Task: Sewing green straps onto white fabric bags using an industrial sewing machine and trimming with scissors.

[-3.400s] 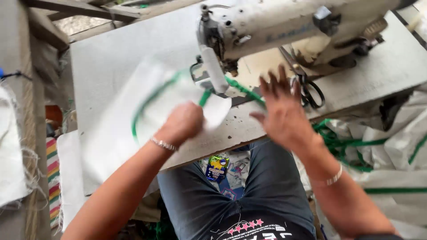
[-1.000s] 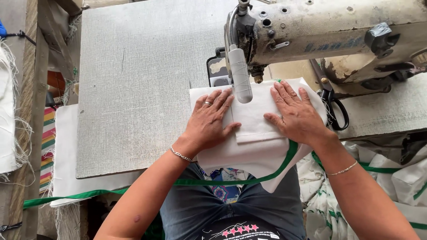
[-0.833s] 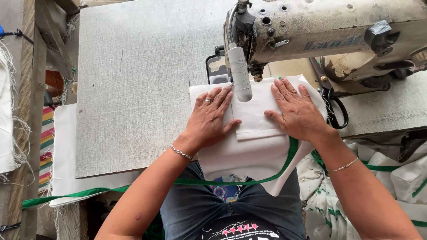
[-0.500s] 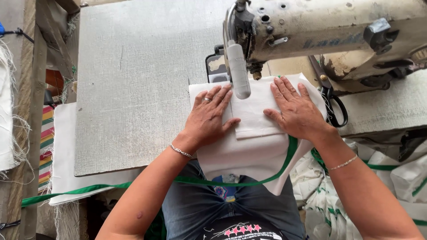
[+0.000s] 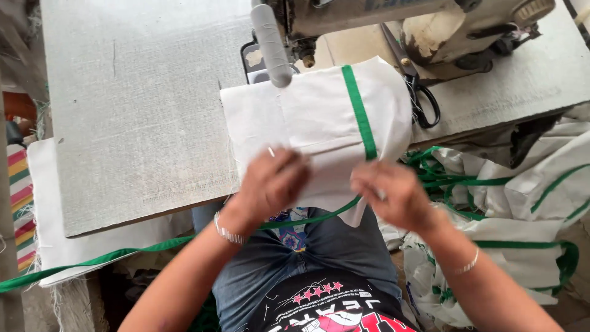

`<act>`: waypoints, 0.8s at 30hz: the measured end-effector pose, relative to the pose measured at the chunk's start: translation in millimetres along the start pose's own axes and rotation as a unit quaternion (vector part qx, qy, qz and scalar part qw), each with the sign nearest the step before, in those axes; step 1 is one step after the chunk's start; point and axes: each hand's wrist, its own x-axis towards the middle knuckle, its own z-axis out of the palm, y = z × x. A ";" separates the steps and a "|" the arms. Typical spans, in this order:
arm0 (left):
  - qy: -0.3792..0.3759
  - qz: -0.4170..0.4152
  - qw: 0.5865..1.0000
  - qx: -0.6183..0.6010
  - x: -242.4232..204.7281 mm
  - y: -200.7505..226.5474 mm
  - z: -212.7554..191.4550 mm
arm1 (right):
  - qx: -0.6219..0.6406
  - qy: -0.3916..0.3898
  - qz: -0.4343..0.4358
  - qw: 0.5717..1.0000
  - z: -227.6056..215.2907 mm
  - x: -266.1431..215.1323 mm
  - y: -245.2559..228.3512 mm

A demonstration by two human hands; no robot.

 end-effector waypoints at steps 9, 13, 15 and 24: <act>-0.389 -0.133 0.907 0.087 -134.0 92.5 50.6 | 0.341 -0.069 0.602 0.718 93.8 -130.3 -36.3; -0.370 -0.158 0.914 0.058 -87.1 127.9 21.6 | 0.275 0.011 0.639 0.718 89.8 -96.7 -56.3; -0.379 -0.331 0.843 -0.193 -63.1 131.6 0.4 | 0.508 0.114 0.595 0.612 99.6 -114.5 -39.9; -0.410 -0.415 0.773 -0.249 -96.3 117.7 -130.4 | 0.705 0.113 0.489 0.501 91.9 -138.2 -12.9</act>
